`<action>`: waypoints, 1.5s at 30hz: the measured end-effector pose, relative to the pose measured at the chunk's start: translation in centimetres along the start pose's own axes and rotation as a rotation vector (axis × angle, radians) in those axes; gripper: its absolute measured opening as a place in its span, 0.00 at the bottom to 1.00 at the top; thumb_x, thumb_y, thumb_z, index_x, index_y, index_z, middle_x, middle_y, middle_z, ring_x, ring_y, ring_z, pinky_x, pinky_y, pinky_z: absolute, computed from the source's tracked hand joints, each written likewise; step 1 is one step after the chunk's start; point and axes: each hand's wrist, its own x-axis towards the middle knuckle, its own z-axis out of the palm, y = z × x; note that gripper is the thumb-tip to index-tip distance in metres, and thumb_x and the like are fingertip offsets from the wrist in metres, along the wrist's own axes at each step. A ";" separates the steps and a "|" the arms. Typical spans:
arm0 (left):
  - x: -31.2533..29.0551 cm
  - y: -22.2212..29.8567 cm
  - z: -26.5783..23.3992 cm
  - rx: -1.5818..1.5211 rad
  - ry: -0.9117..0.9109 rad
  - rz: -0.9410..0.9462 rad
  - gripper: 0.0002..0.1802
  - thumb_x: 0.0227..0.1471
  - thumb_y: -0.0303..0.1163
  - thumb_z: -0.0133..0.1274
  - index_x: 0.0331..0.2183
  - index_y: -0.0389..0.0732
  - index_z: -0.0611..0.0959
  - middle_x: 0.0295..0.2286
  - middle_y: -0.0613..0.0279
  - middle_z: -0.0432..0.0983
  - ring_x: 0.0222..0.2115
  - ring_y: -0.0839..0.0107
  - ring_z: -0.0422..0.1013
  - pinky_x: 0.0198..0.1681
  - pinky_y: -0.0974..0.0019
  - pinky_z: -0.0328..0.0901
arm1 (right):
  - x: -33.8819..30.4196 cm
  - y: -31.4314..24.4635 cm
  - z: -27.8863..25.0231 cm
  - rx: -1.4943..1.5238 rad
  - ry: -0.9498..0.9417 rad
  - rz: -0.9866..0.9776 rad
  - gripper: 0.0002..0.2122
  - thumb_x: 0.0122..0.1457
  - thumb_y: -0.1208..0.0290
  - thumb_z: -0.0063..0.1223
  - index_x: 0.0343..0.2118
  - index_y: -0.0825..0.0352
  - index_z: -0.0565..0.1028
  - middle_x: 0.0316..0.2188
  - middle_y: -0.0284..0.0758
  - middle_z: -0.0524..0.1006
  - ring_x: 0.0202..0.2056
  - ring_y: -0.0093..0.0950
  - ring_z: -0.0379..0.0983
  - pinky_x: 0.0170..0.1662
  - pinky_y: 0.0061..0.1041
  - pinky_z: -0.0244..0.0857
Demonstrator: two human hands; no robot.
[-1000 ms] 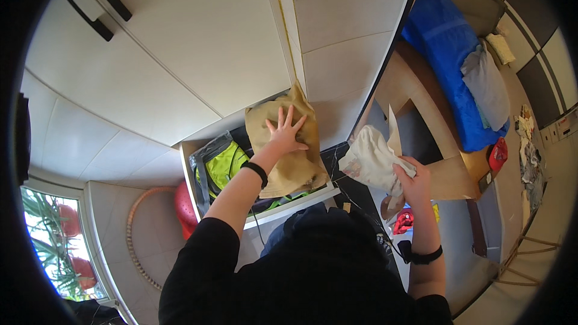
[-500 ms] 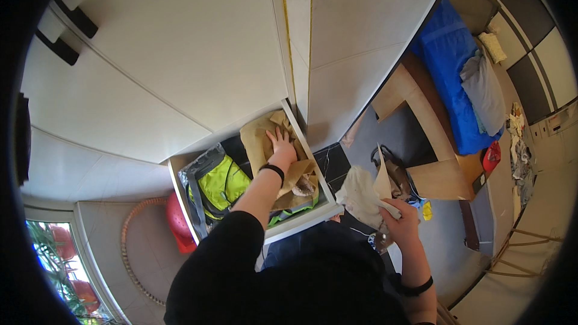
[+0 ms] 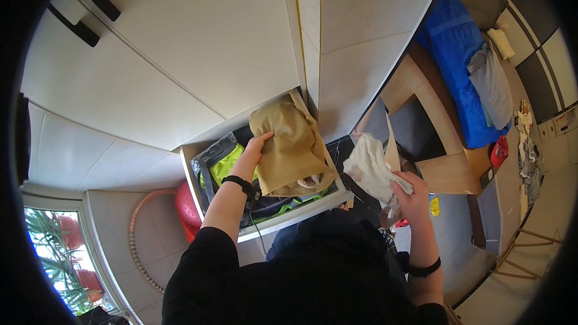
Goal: The person picks up various items from the floor, including clothing, bags, and small objects, and places them into a dresser drawer.
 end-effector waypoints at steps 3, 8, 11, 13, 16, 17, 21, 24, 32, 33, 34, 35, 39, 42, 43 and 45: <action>-3.0 0.1 1.6 -0.029 -0.066 0.488 0.19 0.38 0.31 0.60 0.36 0.39 0.76 0.32 0.57 0.74 0.35 0.64 0.70 0.41 0.58 0.64 | 0.3 0.3 0.1 0.059 -0.015 -0.059 0.08 0.46 0.78 0.53 0.31 0.73 0.74 0.24 0.38 0.75 0.26 0.25 0.71 0.32 0.19 0.62; -4.9 -0.2 -0.5 0.852 0.468 0.853 0.38 0.28 0.31 0.65 0.45 0.38 0.66 0.41 0.50 0.67 0.43 0.58 0.64 0.42 0.58 0.63 | 0.9 -0.2 0.8 0.085 -0.019 -0.109 0.08 0.46 0.78 0.54 0.30 0.72 0.74 0.24 0.38 0.75 0.25 0.25 0.71 0.31 0.19 0.63; -9.2 0.4 3.6 1.466 0.302 1.285 0.55 0.25 0.46 0.66 0.55 0.46 0.57 0.54 0.48 0.48 0.55 0.48 0.46 0.54 0.46 0.47 | 0.5 -0.3 0.8 0.073 -0.029 -0.085 0.07 0.45 0.78 0.54 0.30 0.72 0.75 0.23 0.38 0.75 0.25 0.24 0.72 0.31 0.19 0.63; -12.4 1.0 7.8 1.869 0.123 1.115 0.57 0.26 0.52 0.64 0.57 0.56 0.52 0.58 0.53 0.35 0.58 0.49 0.35 0.52 0.32 0.40 | 0.6 -0.3 0.8 0.061 -0.071 -0.056 0.08 0.45 0.78 0.54 0.30 0.72 0.75 0.23 0.38 0.75 0.25 0.25 0.72 0.31 0.19 0.63; -9.5 1.1 9.6 2.135 -0.023 0.836 0.58 0.27 0.56 0.62 0.57 0.64 0.47 0.59 0.60 0.24 0.59 0.52 0.24 0.48 0.24 0.33 | 0.6 -0.8 1.0 0.051 -0.100 -0.030 0.08 0.44 0.79 0.55 0.29 0.72 0.75 0.22 0.38 0.75 0.25 0.25 0.72 0.30 0.20 0.63; -8.2 0.9 9.7 2.131 -0.028 0.841 0.58 0.27 0.56 0.62 0.57 0.64 0.47 0.59 0.60 0.24 0.59 0.52 0.24 0.48 0.24 0.33 | 0.6 -0.9 0.9 0.045 -0.098 -0.029 0.08 0.44 0.79 0.55 0.29 0.72 0.75 0.22 0.38 0.75 0.25 0.25 0.72 0.30 0.20 0.63; -4.1 0.4 10.3 2.177 0.012 0.392 0.56 0.31 0.59 0.58 0.58 0.64 0.45 0.59 0.65 0.22 0.58 0.53 0.21 0.47 0.22 0.30 | -0.4 -0.2 0.8 -0.013 -0.073 -0.057 0.08 0.43 0.80 0.55 0.30 0.71 0.75 0.21 0.38 0.74 0.24 0.28 0.72 0.29 0.20 0.63; -1.8 -1.1 11.4 2.160 0.127 0.347 0.45 0.41 0.54 0.51 0.58 0.62 0.48 0.59 0.64 0.25 0.58 0.51 0.22 0.48 0.24 0.26 | -0.8 0.0 1.1 0.007 -0.088 0.074 0.09 0.42 0.80 0.55 0.30 0.70 0.75 0.22 0.38 0.74 0.24 0.29 0.72 0.29 0.21 0.63; -2.2 -5.1 8.6 2.020 0.163 0.958 0.39 0.44 0.48 0.48 0.55 0.41 0.56 0.58 0.55 0.40 0.59 0.53 0.33 0.54 0.33 0.31 | 3.2 -2.9 3.8 0.071 -0.134 -0.166 0.08 0.42 0.80 0.54 0.30 0.71 0.75 0.21 0.38 0.72 0.22 0.27 0.69 0.27 0.20 0.60; -3.6 -6.1 8.4 1.975 0.169 1.052 0.38 0.46 0.50 0.45 0.55 0.45 0.56 0.58 0.57 0.40 0.59 0.53 0.32 0.53 0.32 0.30 | 3.5 -3.0 4.1 0.104 -0.139 -0.115 0.08 0.43 0.80 0.54 0.29 0.71 0.75 0.20 0.37 0.72 0.22 0.25 0.69 0.27 0.19 0.60; -6.3 -6.8 8.2 2.014 0.090 1.054 0.38 0.46 0.51 0.45 0.56 0.49 0.55 0.58 0.58 0.38 0.59 0.53 0.31 0.52 0.31 0.31 | 3.7 -3.3 4.3 0.105 -0.150 -0.116 0.08 0.43 0.80 0.54 0.29 0.71 0.75 0.20 0.37 0.72 0.22 0.25 0.69 0.27 0.19 0.60; -8.6 -7.7 7.3 2.049 0.031 1.051 0.38 0.46 0.52 0.45 0.56 0.53 0.54 0.59 0.58 0.36 0.59 0.53 0.30 0.52 0.30 0.31 | 4.3 -3.5 4.7 0.210 -0.145 -0.114 0.08 0.45 0.80 0.54 0.30 0.72 0.75 0.22 0.35 0.73 0.24 0.22 0.69 0.28 0.18 0.60; -7.9 -13.8 0.7 1.957 -0.271 0.906 0.38 0.46 0.56 0.45 0.57 0.57 0.54 0.59 0.59 0.29 0.59 0.54 0.26 0.51 0.28 0.31 | 5.6 -6.1 8.4 0.540 -0.202 -0.041 0.08 0.48 0.79 0.54 0.33 0.74 0.74 0.27 0.31 0.75 0.28 0.16 0.68 0.32 0.15 0.61; -7.6 -14.5 0.2 2.022 -0.351 0.990 0.37 0.46 0.52 0.48 0.56 0.55 0.57 0.58 0.58 0.36 0.59 0.54 0.31 0.51 0.31 0.41 | 6.6 -8.6 12.0 0.663 -0.327 -0.020 0.10 0.50 0.76 0.54 0.35 0.72 0.73 0.28 0.30 0.75 0.31 0.16 0.68 0.35 0.15 0.62; -7.6 -13.9 0.1 2.204 -0.449 1.020 0.35 0.47 0.51 0.47 0.56 0.54 0.57 0.58 0.58 0.40 0.58 0.54 0.37 0.51 0.35 0.45 | 6.6 -9.7 13.0 0.713 -0.376 0.028 0.10 0.50 0.75 0.54 0.35 0.71 0.73 0.28 0.31 0.75 0.31 0.17 0.69 0.35 0.16 0.63; -8.3 -13.2 -2.8 0.573 -0.455 0.527 0.32 0.52 0.53 0.40 0.54 0.50 0.60 0.54 0.58 0.52 0.54 0.55 0.52 0.51 0.47 0.53 | 6.6 -11.5 15.8 0.858 -0.431 0.077 0.10 0.50 0.74 0.54 0.36 0.70 0.73 0.29 0.31 0.75 0.31 0.18 0.70 0.36 0.17 0.63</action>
